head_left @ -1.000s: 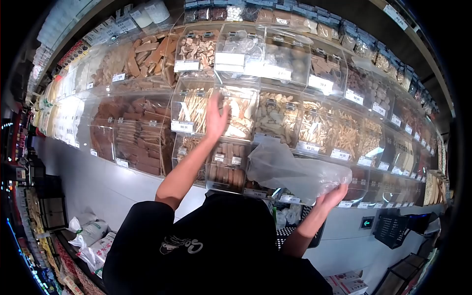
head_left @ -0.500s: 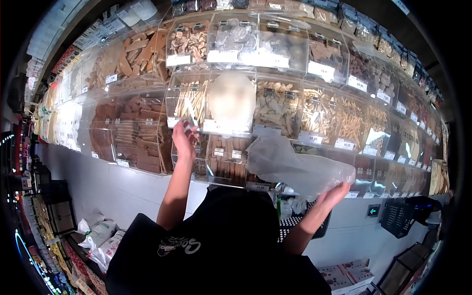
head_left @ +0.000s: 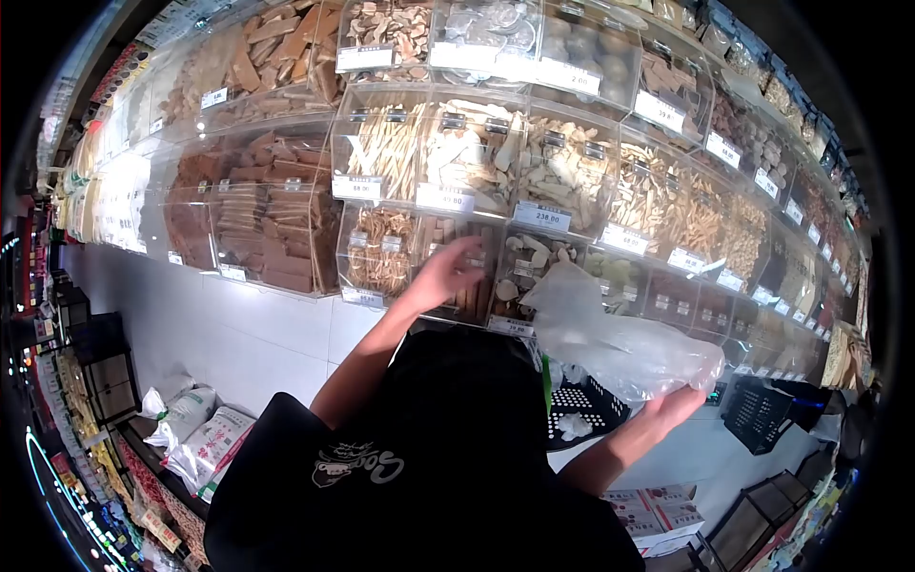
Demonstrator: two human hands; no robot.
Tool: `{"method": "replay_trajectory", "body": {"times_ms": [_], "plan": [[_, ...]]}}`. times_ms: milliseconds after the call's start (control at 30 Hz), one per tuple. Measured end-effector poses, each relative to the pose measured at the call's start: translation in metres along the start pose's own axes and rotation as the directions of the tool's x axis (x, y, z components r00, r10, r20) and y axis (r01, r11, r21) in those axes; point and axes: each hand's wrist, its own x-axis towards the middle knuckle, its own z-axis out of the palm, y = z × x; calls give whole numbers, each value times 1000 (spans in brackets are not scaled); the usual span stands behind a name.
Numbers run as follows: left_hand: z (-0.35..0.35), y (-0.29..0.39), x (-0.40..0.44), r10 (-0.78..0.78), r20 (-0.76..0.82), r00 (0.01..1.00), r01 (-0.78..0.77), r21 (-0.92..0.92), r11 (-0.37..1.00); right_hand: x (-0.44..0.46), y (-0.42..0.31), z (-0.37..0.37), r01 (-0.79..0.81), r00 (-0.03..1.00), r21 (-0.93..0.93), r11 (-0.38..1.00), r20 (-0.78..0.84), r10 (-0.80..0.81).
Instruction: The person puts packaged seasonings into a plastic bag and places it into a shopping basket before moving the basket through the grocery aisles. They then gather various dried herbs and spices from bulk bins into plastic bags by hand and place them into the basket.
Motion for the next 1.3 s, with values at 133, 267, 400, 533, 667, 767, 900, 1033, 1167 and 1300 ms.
{"method": "replay_trajectory", "body": {"times_ms": [133, 267, 400, 533, 667, 767, 900, 1033, 1167, 1300], "plan": [[41, 70, -21, 114, 343, 932, -172, 144, 975, -45, 19, 10, 146, 925, -95, 985, 367, -101], [62, 45, -34, 115, 479, 870, -88, -79, 993, -76, 86, 56, -230, 608, -187, 955, 739, 291], [5, 18, -61, 91, 287, 954, -19, -245, 969, -60, 156, 90, -595, 93, -239, 767, 928, 360], [-75, -28, -115, -260, 80, 962, 262, -17, 965, -48, 244, 133, -424, 555, -426, 799, 575, 601], [-114, -38, -142, -237, -57, 970, 240, 67, 968, -56, 266, 143, -370, 616, -318, 873, 620, 486], [-121, -40, -146, -228, -166, 959, 239, 50, 970, -75, 252, 139, 201, 726, -410, 890, 672, 145], [-119, -59, -146, -187, -204, 961, 164, -126, 978, -60, 233, 182, 899, 431, -385, 211, 865, -258], [-116, -35, -135, -115, -219, 969, 97, -91, 991, -57, 239, 193, 861, 509, -508, 37, 855, -101], [-123, -29, -129, -96, -218, 971, 95, -14, 995, -69, 239, 192, 825, 565, -565, -27, 825, 5], [-127, -29, -124, -116, -233, 966, 120, 5, 993, -75, 251, 185, 818, 576, -575, -28, 816, 55]]}}
